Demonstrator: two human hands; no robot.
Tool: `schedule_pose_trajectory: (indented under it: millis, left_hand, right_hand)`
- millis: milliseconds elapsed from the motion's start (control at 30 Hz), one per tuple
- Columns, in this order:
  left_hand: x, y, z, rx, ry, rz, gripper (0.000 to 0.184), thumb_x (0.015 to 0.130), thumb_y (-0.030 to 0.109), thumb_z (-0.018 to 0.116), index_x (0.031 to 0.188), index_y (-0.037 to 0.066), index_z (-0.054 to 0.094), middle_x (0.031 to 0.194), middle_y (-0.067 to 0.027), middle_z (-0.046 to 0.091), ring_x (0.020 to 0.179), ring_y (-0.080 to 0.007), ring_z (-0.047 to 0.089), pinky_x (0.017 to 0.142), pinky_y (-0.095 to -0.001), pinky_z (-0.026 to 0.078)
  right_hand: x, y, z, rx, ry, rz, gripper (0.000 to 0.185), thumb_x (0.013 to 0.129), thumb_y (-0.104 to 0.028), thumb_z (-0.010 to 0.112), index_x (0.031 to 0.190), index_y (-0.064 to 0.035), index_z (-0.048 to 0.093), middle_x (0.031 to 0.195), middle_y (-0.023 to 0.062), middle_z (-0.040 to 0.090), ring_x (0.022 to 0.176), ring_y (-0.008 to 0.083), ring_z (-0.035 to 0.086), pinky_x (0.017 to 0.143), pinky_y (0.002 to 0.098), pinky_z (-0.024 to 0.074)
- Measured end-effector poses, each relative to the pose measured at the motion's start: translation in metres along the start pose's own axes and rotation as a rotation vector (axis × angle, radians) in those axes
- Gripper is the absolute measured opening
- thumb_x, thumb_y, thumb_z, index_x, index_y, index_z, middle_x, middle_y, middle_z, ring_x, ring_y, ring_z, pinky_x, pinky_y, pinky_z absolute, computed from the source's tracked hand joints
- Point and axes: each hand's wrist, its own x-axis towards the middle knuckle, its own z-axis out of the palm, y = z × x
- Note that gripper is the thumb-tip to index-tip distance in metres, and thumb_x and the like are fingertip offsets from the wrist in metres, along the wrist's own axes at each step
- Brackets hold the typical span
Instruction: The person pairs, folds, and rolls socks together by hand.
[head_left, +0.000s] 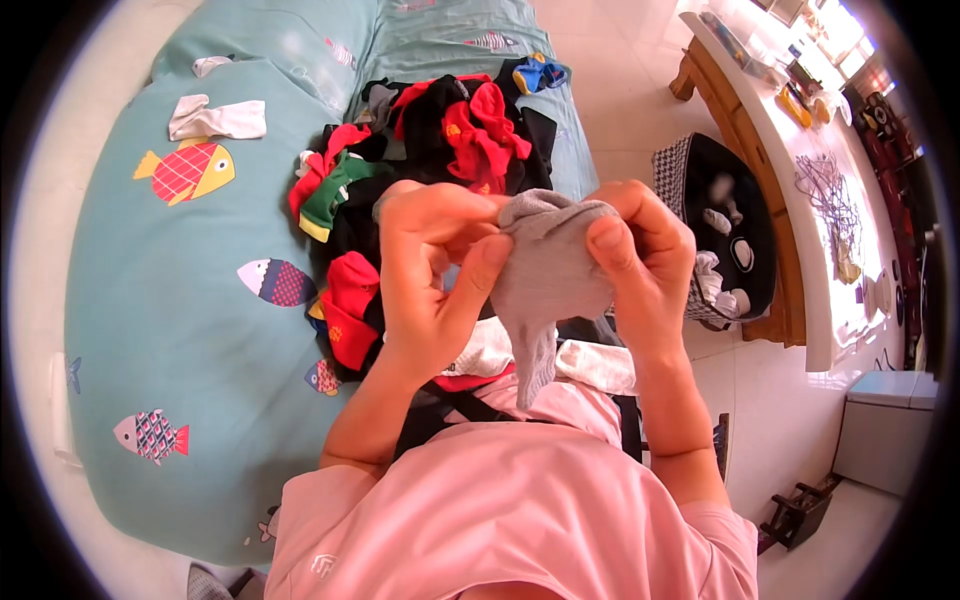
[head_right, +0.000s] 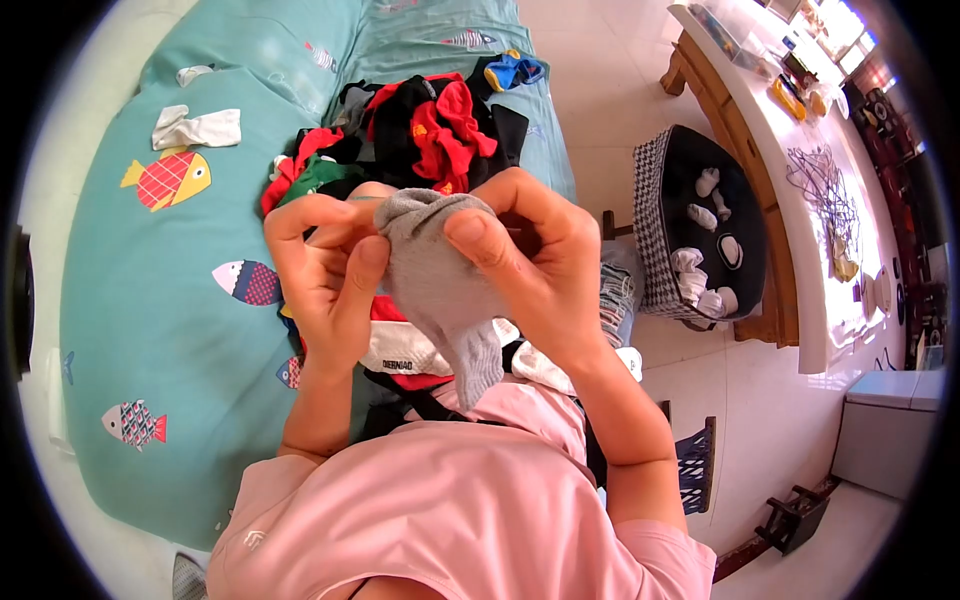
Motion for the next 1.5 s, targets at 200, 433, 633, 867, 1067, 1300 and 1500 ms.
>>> schedule_pose_trajectory:
  millis: [200,433,633,867,1067,1300,1500]
  left_hand:
    - [0.017,0.019,-0.014,0.145,-0.331,-0.172,0.021,0.076,-0.004,0.062,0.096,-0.001,0.055,0.091,-0.0058,0.06,0.075,-0.0096,0.06,0.061,-0.0211,0.048]
    - [0.014,0.012,-0.022,-0.355,-0.206,-0.378,0.021,0.083,0.009,0.061,0.1,0.0,0.052,0.092,-0.0038,0.058,0.084,-0.0066,0.055,0.077,-0.0205,0.043]
    - [0.008,0.016,-0.015,-0.548,-0.305,-0.492,0.048,0.086,0.024,0.062,0.123,0.0,0.043,0.111,-0.0033,0.054,0.1,-0.0082,0.051,0.086,-0.0231,0.041]
    - [0.008,0.016,-0.011,-0.35,-0.231,-0.472,0.044,0.088,0.014,0.059,0.127,0.002,0.041,0.113,-0.0028,0.053,0.102,-0.0076,0.049,0.085,-0.0242,0.041]
    - [0.01,0.003,-0.016,-0.148,-0.229,-0.51,0.033,0.089,0.017,0.058,0.116,0.001,0.05,0.103,-0.002,0.058,0.093,-0.0055,0.051,0.078,-0.0228,0.043]
    - [-0.002,-0.008,-0.031,-0.641,-0.069,-0.762,0.028,0.089,0.015,0.052,0.114,0.002,0.055,0.106,-0.0042,0.06,0.098,-0.0112,0.056,0.084,-0.0262,0.044]
    - [0.01,0.018,-0.025,-0.665,-0.176,-0.868,0.029,0.089,0.007,0.048,0.118,0.001,0.048,0.11,-0.0053,0.056,0.102,-0.011,0.052,0.086,-0.0243,0.041]
  right_hand:
    - [0.011,0.005,-0.008,-0.164,-0.158,-0.368,0.023,0.082,-0.019,0.066,0.075,0.0013,0.058,0.069,0.0014,0.056,0.06,0.0048,0.047,0.051,0.0189,0.0358]
    - [0.007,-0.006,-0.004,-0.016,-0.135,-0.129,0.024,0.083,-0.019,0.066,0.073,0.0005,0.056,0.069,0.0003,0.055,0.062,0.0032,0.046,0.053,0.0177,0.0367]
    - [0.008,-0.009,0.002,0.057,-0.11,-0.002,0.02,0.083,-0.018,0.066,0.08,-0.0006,0.056,0.069,-0.0017,0.055,0.062,0.0013,0.045,0.052,0.0164,0.0349]
    - [0.023,-0.015,0.003,0.067,-0.186,0.121,0.041,0.08,-0.013,0.068,0.114,-0.0006,0.049,0.086,0.0016,0.059,0.077,0.0051,0.053,0.064,0.0195,0.0425]
    - [0.028,-0.007,-0.003,0.013,-0.291,0.183,0.039,0.073,0.003,0.063,0.109,-0.0035,0.05,0.096,0.0026,0.057,0.088,0.008,0.054,0.076,0.025,0.0458]
    - [0.035,-0.003,-0.011,-0.53,-0.37,-0.566,0.022,0.053,0.009,0.061,0.07,-0.0054,0.06,0.085,0.0043,0.054,0.079,0.0214,0.055,0.067,0.028,0.0482]
    - [0.035,0.002,-0.019,-0.813,-0.403,-1.031,0.016,0.053,-0.008,0.063,0.069,-0.0066,0.059,0.089,0.0026,0.058,0.08,0.022,0.055,0.065,0.0327,0.0482]
